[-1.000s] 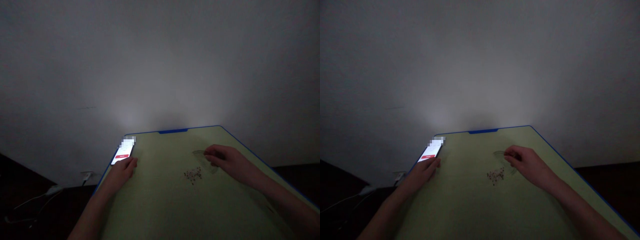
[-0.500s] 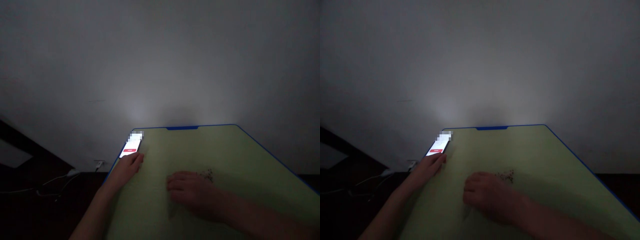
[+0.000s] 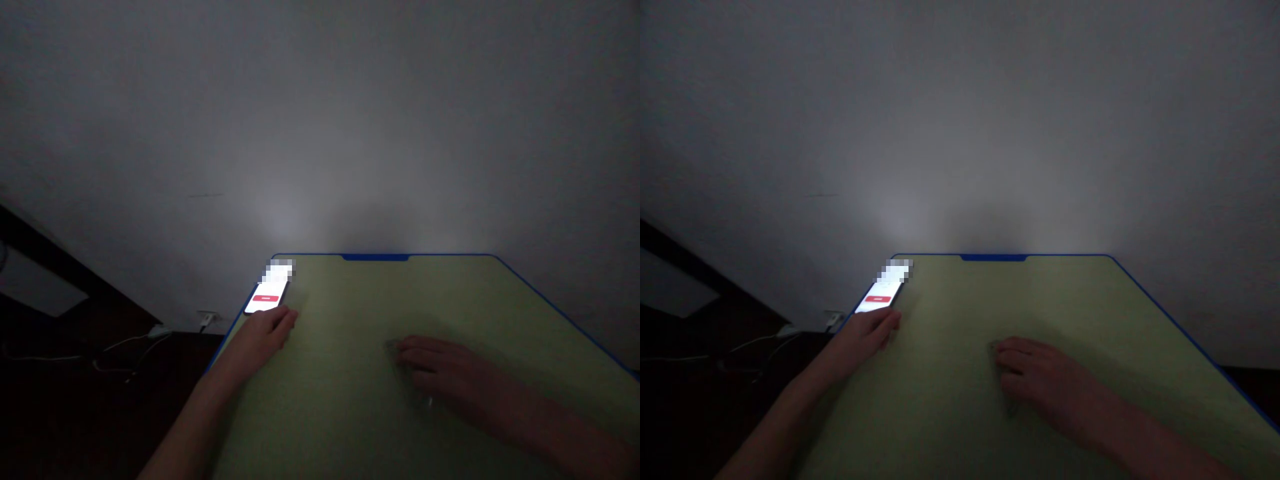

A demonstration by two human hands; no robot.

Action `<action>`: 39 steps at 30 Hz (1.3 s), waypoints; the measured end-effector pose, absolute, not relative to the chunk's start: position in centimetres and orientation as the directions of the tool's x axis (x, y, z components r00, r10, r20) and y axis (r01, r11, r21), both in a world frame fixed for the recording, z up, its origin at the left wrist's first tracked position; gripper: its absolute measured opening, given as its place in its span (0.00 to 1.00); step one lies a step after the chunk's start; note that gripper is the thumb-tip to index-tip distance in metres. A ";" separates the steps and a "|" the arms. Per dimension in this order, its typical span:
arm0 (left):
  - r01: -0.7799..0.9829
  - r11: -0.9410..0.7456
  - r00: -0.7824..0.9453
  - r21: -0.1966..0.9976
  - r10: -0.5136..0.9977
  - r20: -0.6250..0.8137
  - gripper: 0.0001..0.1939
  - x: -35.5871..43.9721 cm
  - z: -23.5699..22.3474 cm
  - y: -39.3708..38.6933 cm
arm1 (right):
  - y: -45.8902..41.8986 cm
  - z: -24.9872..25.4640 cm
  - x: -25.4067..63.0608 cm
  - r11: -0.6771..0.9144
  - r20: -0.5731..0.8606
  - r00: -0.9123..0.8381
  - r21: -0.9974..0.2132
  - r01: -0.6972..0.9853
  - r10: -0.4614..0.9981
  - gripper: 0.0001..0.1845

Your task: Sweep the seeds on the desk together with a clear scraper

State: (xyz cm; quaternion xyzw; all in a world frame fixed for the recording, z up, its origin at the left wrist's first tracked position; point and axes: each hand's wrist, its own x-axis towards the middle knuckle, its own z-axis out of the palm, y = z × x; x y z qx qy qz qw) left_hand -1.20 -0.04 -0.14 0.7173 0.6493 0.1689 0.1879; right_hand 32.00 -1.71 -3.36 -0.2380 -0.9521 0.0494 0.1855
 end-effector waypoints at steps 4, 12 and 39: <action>0.882 -0.075 0.086 0.465 0.996 -0.002 0.24 -1.2 -0.2 0.1 | -1.0 -2.9 33.4 0.852 0.333 -0.785 -0.150 0.502 0.522 0.18; 0.871 -0.063 0.094 0.487 0.995 -0.039 0.22 -0.2 -0.3 0.3 | 3.9 -1.6 29.8 0.853 0.394 -0.767 -0.100 0.512 0.507 0.13; 0.867 -0.075 0.118 0.493 0.991 -0.057 0.23 -1.4 -1.4 1.4 | 1.2 -1.6 43.0 0.123 0.052 -0.113 -0.548 0.827 0.992 0.21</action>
